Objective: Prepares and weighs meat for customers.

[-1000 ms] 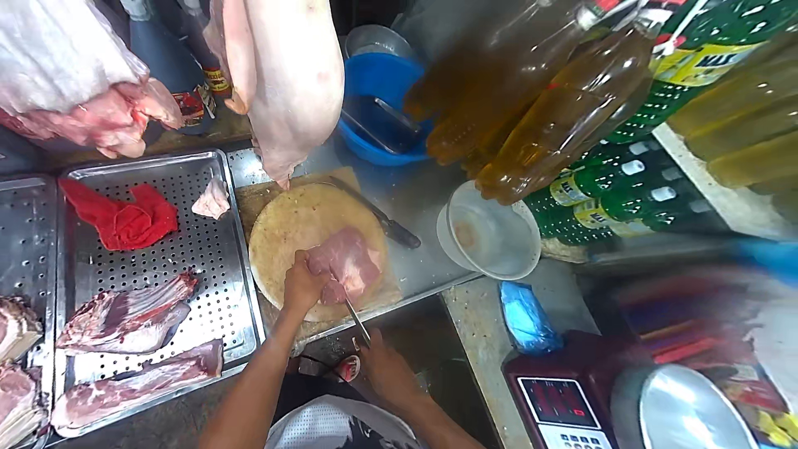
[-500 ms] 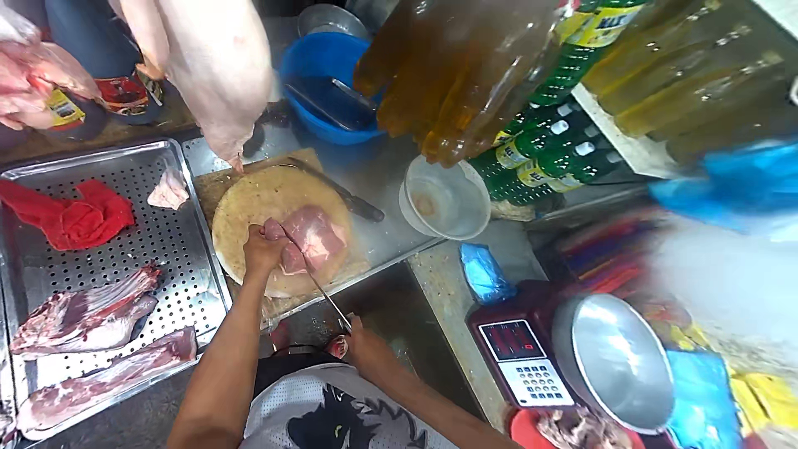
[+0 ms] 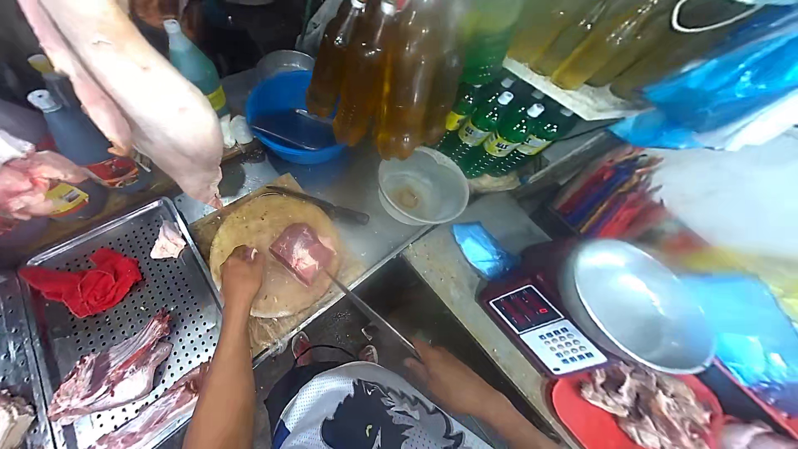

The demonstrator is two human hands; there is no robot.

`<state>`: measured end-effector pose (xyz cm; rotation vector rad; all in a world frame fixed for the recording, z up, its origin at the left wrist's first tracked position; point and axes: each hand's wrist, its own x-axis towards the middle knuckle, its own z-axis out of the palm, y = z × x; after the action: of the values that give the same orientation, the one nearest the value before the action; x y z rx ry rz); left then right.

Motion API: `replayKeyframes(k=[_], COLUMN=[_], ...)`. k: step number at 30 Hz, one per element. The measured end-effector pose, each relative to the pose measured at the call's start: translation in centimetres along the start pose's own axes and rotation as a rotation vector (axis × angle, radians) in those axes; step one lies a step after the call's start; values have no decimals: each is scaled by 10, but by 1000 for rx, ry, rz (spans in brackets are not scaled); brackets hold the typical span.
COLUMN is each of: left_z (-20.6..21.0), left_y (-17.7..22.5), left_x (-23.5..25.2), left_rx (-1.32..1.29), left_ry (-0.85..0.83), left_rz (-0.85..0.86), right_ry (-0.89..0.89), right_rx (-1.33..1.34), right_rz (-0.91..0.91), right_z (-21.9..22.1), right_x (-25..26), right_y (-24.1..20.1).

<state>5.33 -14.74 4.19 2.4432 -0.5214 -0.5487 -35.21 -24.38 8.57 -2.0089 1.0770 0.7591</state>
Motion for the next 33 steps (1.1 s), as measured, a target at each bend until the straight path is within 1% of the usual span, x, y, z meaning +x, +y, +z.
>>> replayKeyframes(k=[1,3,5,7,10,13,15,17,19,20,23,24,25,27,28,30,33], left_z=[16,52,80,91,107,122,122,122,117,113,92,89,90,101,111,141,208], left_y=[9,21,21,18,21,41,44,37,43,53,108,130,155,206,232,290,373], left_x=[10,25,32,31,23,19,24,28,19,13,-13,-22,-32,-63,-83,-127,-198], left_rx=[-5,64,104,20,-175,-322,-402,-519,-673,-705,-630,-611,-625,-691,-737,-862,-1037], left_ry=[-49,-135,-172,-127,-34,45,89,111,85,82,137,137,92,-79,-178,-373,-676], left_rz=[-28,-103,-142,-161,-125,-151,-189,-149,-37,42,271,342,412,518,539,511,383], right_ry=[25,63,111,180,259,270,256,261,276,286,312,317,318,302,286,279,291], right_rx=[28,57,107,175,274,356,400,444,499,532,620,628,628,614,612,626,678], right_rz=[12,51,75,84,93,101,100,93,101,111,106,93,81,64,55,57,86], right_z=[2,9,16,32,58,70,69,65,64,64,74,76,76,80,83,83,82], right_x=[0,-1,-6,-9,-8,-4,-7,-10,-14,-16,-17,-17,-16,-13,-12,-12,-18], right_y=[7,21,33,48,75,95,101,113,128,136,159,166,174,188,192,196,203])
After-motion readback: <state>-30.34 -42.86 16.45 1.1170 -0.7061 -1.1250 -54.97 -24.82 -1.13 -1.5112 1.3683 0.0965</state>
